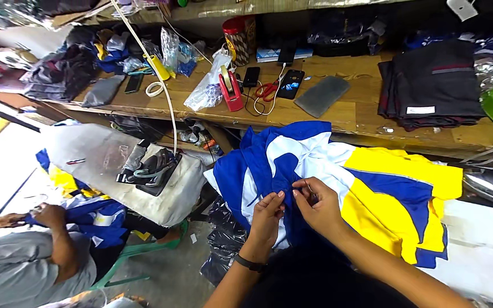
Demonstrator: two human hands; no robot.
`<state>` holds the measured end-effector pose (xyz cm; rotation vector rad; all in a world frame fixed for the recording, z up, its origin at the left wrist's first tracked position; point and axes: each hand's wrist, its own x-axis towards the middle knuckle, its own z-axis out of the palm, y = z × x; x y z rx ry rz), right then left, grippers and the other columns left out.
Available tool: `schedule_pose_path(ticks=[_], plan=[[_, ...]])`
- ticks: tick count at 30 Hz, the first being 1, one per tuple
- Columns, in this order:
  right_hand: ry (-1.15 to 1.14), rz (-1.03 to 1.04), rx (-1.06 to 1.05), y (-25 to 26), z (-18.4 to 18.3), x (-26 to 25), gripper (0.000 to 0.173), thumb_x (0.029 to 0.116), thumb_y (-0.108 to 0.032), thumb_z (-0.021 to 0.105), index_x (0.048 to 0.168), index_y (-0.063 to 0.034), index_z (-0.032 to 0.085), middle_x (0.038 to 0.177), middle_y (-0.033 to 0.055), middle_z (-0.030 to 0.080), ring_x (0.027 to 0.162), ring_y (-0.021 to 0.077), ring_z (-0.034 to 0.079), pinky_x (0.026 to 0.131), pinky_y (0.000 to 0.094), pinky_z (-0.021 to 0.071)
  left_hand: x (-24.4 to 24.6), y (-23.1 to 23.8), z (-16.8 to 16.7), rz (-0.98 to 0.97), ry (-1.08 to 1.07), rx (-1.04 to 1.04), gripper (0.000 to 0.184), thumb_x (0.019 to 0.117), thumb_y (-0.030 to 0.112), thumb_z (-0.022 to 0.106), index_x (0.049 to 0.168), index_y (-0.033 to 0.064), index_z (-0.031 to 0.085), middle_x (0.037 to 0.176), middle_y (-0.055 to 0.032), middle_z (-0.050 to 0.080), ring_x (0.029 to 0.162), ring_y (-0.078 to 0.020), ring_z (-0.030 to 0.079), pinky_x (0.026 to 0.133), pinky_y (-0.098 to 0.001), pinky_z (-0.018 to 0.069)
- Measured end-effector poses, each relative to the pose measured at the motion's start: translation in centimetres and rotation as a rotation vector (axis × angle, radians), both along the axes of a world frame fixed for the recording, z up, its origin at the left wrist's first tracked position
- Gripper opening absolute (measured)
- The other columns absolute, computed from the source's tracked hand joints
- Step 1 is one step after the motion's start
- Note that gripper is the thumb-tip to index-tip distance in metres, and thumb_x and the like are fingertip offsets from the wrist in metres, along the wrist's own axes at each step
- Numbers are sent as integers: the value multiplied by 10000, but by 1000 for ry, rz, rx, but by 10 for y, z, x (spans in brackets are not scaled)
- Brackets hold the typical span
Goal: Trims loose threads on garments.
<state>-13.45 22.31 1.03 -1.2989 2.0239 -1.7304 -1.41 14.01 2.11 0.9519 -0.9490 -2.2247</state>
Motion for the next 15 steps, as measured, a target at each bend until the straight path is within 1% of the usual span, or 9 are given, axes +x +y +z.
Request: schedule_pose_path(ticks=[3, 5, 6, 7, 9, 10, 11, 13, 15], plan=[[108, -43, 17, -1, -3, 4, 221, 921, -215, 676, 1021, -41, 770, 840, 35, 672, 709, 40, 575, 645, 178, 481, -1, 4, -1, 7, -30, -114, 268, 1026, 18, 523, 797, 51, 658, 657, 34, 586, 556, -1, 502, 519, -143, 409], [39, -42, 18, -1, -2, 3, 219, 924, -204, 682, 1030, -33, 769, 855, 28, 675, 724, 27, 576, 659, 166, 483, -1, 2, -2, -17, -30, -127, 255, 1037, 37, 510, 822, 63, 645, 676, 34, 577, 570, -9, 500, 521, -150, 401], [-72, -17, 29, -1, 0, 2, 215, 947, -191, 668, 1046, -19, 751, 867, 14, 667, 731, 7, 567, 664, 152, 478, 0, 0, -2, -36, -30, -128, 243, 1043, 52, 504, 840, 74, 636, 701, 30, 587, 595, -17, 519, 534, -157, 414], [-223, 14, 66, -1, 3, 0, 189, 976, -180, 638, 1041, -21, 717, 855, -12, 655, 704, -17, 556, 643, 141, 469, 2, -2, -3, -67, -35, -140, 237, 1049, 69, 492, 846, 91, 611, 727, 31, 585, 623, -20, 527, 549, -161, 417], [-574, 104, 170, -2, 10, -7, 139, 1023, -160, 584, 992, -41, 649, 741, -62, 567, 558, -27, 461, 519, 142, 381, 2, -5, -2, -128, -59, -180, 241, 1052, 83, 487, 835, 117, 586, 739, 49, 566, 639, -13, 519, 553, -160, 408], [-730, 162, 197, -3, 14, -9, 123, 1040, -136, 568, 960, -55, 617, 698, -66, 536, 508, -15, 422, 477, 146, 350, 2, -5, -1, -148, -75, -200, 242, 1048, 82, 494, 827, 122, 585, 733, 55, 563, 635, -9, 515, 551, -160, 404], [-845, 213, 197, -4, 16, -11, 129, 1047, -111, 553, 930, -71, 594, 667, -68, 520, 477, -10, 401, 452, 144, 338, 3, -6, -1, -155, -87, -217, 242, 1044, 79, 501, 824, 120, 592, 725, 58, 563, 628, -8, 514, 547, -160, 403], [-945, 263, 140, -6, 13, -12, 153, 1031, -67, 552, 884, -102, 569, 630, -82, 491, 464, -12, 384, 448, 141, 332, 3, -6, -1, -141, -98, -256, 246, 1035, 71, 517, 812, 105, 615, 708, 56, 570, 615, -6, 514, 541, -159, 398], [-908, 252, 78, -7, 6, -11, 158, 1010, -49, 568, 866, -115, 561, 616, -99, 472, 477, -17, 391, 466, 146, 340, 1, -4, -2, -88, -97, -302, 249, 1021, 54, 538, 796, 88, 640, 693, 58, 572, 598, 3, 501, 527, -149, 384]])
